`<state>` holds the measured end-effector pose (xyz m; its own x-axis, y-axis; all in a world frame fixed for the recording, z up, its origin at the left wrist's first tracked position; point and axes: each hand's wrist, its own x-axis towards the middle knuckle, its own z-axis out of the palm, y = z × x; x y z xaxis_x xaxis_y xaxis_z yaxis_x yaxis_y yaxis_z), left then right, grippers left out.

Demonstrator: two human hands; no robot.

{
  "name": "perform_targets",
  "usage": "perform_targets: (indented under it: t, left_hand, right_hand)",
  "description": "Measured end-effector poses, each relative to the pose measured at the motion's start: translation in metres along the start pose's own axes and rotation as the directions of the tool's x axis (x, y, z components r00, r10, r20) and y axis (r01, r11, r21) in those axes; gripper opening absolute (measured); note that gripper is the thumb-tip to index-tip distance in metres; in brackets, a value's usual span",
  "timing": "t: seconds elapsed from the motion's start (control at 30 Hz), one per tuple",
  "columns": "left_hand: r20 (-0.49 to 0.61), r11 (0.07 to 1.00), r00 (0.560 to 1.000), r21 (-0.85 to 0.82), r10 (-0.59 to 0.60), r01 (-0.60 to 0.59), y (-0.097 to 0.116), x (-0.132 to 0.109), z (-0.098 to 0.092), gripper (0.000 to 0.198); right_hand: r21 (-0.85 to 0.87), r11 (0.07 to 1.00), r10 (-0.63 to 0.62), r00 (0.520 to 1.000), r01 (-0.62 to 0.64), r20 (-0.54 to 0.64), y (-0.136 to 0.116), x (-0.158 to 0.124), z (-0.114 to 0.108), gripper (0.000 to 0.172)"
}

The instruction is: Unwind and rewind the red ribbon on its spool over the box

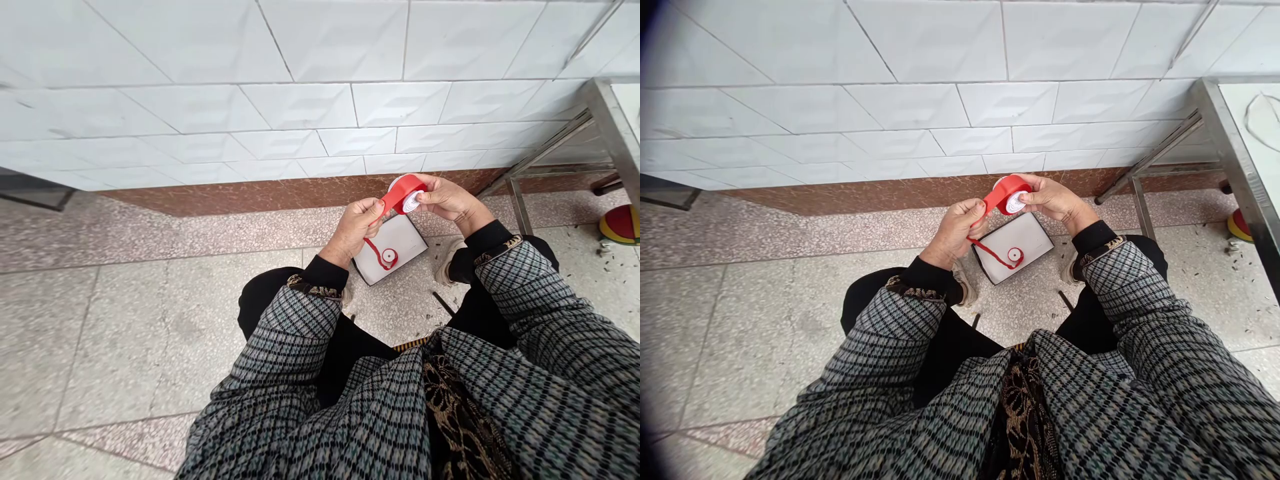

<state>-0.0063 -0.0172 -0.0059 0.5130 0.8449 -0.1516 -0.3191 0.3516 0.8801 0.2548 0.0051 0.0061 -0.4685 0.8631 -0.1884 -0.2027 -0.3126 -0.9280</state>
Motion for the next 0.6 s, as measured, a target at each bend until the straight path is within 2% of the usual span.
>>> perform_targets:
  t: [0.2,0.4,0.6]
  left_hand:
    - [-0.028,0.993,1.000,-0.118,0.005,-0.008,-0.0028,0.0003,0.0029,0.052]
    - [-0.065,0.961,0.996,-0.273,-0.067,0.047,-0.0009,-0.0017,0.0082,0.047]
    - [-0.048,0.962,0.998,-0.270,-0.049,0.035,-0.0031,-0.0014,0.0092,0.046]
  right_hand:
    - [0.016,1.000,0.022,1.000,-0.022,0.003,0.0039,-0.0001,-0.0061,0.069]
    - [-0.016,1.000,0.004,1.000,-0.004,-0.016,0.0050,0.0015,-0.0067,0.065]
    - [0.000,1.000,-0.024,1.000,0.024,0.003,0.0081,0.0026,-0.0067,0.072]
